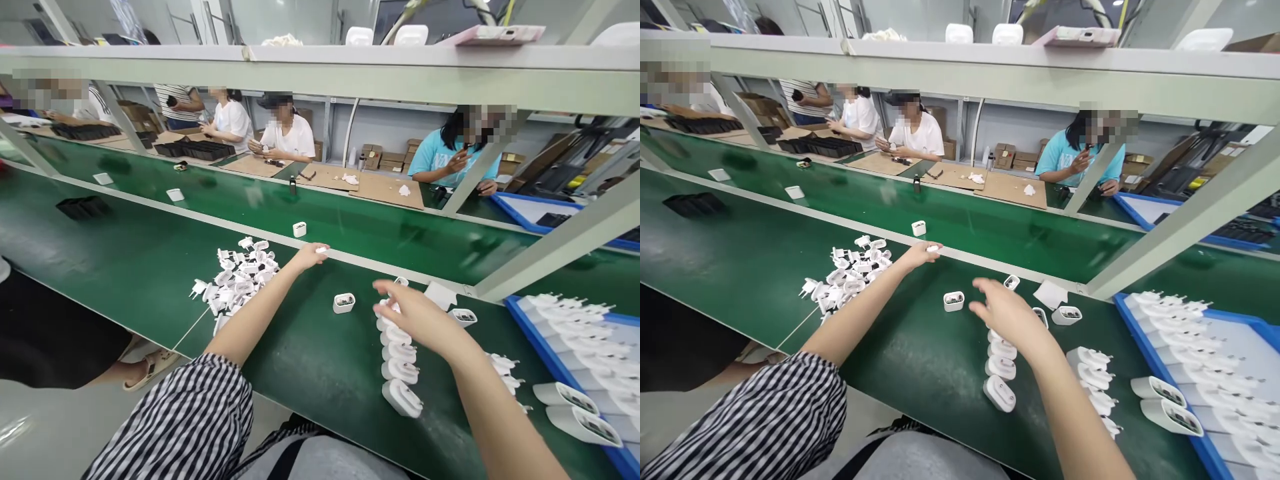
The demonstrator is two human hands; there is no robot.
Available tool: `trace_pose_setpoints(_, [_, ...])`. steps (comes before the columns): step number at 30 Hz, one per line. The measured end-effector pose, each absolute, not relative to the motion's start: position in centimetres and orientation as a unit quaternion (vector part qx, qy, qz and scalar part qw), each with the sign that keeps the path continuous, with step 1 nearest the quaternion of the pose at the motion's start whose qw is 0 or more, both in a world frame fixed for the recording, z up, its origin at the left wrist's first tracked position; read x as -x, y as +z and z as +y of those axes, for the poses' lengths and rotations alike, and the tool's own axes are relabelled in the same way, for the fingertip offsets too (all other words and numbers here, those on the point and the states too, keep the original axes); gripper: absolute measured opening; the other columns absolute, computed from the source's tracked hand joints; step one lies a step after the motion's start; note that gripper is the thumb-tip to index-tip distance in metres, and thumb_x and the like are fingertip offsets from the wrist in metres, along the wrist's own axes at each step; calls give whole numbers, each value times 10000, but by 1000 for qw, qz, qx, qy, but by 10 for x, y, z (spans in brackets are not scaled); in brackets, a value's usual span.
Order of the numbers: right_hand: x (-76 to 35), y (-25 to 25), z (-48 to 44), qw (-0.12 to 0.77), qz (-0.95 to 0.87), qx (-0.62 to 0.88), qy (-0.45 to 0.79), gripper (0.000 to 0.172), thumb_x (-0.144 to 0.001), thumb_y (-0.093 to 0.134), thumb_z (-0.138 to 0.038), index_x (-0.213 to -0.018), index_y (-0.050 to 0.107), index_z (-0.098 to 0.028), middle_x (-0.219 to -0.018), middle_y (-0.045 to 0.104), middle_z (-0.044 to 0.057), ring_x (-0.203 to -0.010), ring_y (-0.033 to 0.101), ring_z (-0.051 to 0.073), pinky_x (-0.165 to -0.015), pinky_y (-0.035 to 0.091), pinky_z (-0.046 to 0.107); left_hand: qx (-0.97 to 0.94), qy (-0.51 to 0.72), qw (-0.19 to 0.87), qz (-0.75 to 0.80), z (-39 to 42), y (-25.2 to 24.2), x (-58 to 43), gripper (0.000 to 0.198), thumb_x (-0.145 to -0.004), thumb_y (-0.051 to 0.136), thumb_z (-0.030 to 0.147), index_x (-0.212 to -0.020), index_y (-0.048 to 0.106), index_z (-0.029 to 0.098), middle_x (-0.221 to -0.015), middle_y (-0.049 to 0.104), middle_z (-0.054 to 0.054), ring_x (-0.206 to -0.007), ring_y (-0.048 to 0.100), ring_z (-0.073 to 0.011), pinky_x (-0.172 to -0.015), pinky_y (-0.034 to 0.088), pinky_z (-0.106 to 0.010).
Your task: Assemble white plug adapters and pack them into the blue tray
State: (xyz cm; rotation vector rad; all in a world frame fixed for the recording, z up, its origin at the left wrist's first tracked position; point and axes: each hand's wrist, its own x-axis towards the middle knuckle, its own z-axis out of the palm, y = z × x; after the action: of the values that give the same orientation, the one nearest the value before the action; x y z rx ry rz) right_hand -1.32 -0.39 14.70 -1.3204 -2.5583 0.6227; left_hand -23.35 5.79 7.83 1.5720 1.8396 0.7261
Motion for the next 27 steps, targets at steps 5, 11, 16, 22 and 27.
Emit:
trace_pose_setpoints(5, [49,123,28,172,-907,322,208,340,-677,484,-185,-1013,494,-233,-1064,487,30,-773,535,129,-647,427,251,-627,346,499,488,16,85,196,583,-624,443,-18,-1157,309,173,-1057,517,-30,-858,528,-105,-722,421,-201])
trace_pose_setpoints(11, [53,102,35,106,-935,305,144,147,-707,456,-156,-804,564,-176,-826,529,32,-689,523,124,-622,400,239,-621,345,465,529,-7,71,202,700,-576,475,44,-1215,208,149,-1222,362,-98,-1081,378,-185,-850,348,-294])
trace_pose_setpoints(16, [54,85,40,32,-936,336,103,113,-705,472,-172,-797,538,-161,-811,507,31,-650,522,119,-570,379,220,-629,256,338,651,-15,50,197,581,-529,610,240,-1073,433,140,-1070,508,-74,-903,501,-195,-763,395,-281])
trace_pose_setpoints(22, [57,73,41,-19,-946,316,68,171,-724,451,-185,-874,529,-160,-839,504,42,-644,530,118,-550,366,210,-613,265,272,693,-20,36,181,324,-634,532,368,-921,542,218,-745,606,5,-713,555,-145,-653,404,-223])
trace_pose_setpoints(27, [64,76,49,-35,-954,291,72,107,-639,540,-151,-727,594,-180,-807,560,44,-704,539,152,-551,363,215,-668,175,204,694,-21,50,181,290,-695,461,368,-903,561,192,-790,607,-57,-747,560,-205,-641,406,-272])
